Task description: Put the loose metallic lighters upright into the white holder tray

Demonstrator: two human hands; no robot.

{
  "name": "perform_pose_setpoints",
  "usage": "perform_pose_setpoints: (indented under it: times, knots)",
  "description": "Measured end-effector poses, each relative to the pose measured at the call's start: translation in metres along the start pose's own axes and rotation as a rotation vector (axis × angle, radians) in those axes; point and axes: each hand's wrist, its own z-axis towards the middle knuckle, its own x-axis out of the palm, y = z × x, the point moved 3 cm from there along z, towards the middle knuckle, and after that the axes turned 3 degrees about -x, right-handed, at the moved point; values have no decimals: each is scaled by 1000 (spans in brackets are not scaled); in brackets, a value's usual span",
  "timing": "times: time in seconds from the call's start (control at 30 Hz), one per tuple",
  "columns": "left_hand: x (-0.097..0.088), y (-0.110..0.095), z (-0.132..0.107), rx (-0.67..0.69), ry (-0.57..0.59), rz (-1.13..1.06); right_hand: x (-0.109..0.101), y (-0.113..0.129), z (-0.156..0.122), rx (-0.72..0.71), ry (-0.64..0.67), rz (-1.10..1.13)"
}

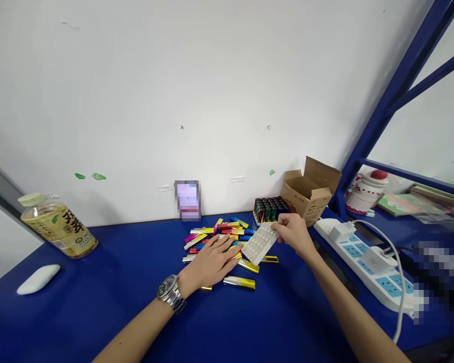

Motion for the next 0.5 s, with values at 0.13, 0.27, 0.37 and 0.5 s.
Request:
perform_pose_setpoints:
  times: [0.13, 0.27, 0.37, 0.5]
  knots:
    - [-6, 14, -19, -9, 26, -39, 12, 5, -4, -5, 27, 43]
    - [-9, 28, -36, -62, 3, -77, 26, 9, -6, 3, 3, 119]
    - [-12, 33, -44, -112, -40, -115, 40, 13, -8, 32, 37, 196]
    - [-18, 36, -48, -191, -74, -114, 52, 20, -9, 26, 195, 193]
